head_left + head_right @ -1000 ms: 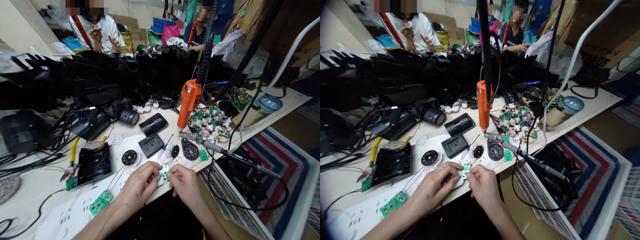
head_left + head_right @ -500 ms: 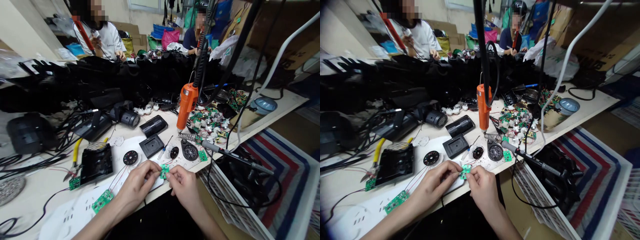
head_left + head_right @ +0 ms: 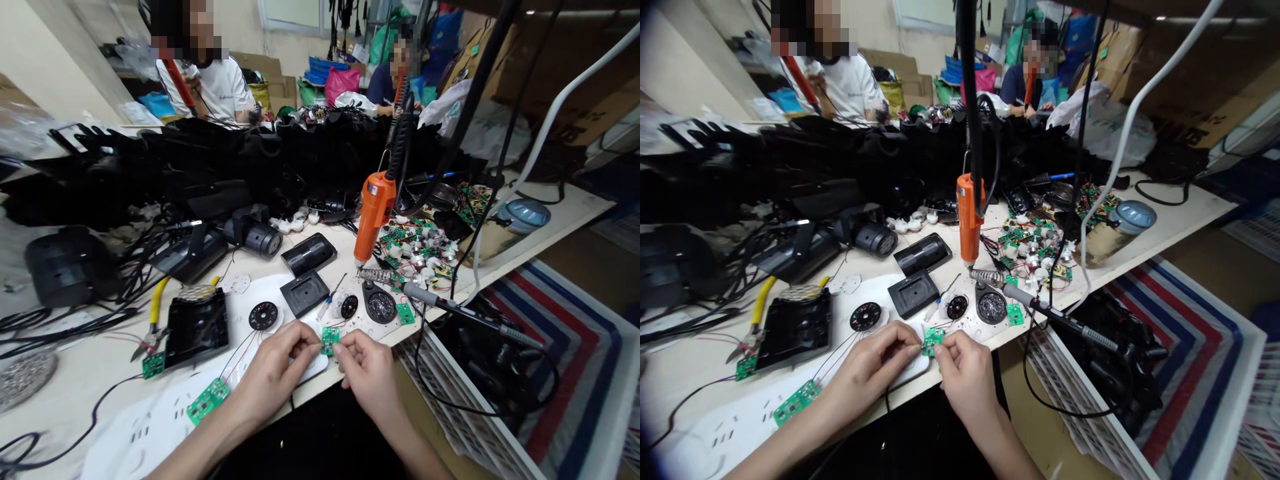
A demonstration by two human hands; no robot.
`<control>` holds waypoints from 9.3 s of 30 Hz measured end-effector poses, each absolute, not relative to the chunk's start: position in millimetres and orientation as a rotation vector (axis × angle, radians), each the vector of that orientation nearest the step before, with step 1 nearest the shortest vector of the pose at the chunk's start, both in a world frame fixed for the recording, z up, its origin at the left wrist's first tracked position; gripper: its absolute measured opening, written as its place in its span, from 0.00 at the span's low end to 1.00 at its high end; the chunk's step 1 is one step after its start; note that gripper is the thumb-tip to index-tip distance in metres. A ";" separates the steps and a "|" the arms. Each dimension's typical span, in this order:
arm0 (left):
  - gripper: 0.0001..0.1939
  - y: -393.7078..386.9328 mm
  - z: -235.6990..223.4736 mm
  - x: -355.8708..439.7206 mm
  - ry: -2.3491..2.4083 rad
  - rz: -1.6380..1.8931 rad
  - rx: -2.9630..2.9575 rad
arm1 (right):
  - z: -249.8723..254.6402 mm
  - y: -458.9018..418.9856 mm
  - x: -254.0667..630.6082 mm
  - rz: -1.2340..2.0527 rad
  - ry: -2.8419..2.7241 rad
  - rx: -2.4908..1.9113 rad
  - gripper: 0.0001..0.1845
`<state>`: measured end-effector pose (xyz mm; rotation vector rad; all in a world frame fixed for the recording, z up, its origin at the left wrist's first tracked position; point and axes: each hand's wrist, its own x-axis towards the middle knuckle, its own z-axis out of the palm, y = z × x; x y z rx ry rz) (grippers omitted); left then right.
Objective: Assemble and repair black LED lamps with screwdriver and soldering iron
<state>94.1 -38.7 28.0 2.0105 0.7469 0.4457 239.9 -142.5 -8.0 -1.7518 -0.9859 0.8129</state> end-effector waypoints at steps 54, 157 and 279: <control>0.13 -48.1 32.3 190.0 0.528 0.158 2.144 | -3.1 -185.5 315.4 0.305 -0.641 -1.781 0.16; 0.12 -40.2 26.8 217.3 0.915 -0.020 2.482 | 11.6 -190.8 317.8 -0.094 -1.103 -1.671 0.08; 0.04 -85.2 5.1 97.5 0.812 0.775 2.619 | 7.3 -198.1 274.4 -0.238 -1.247 -1.627 0.11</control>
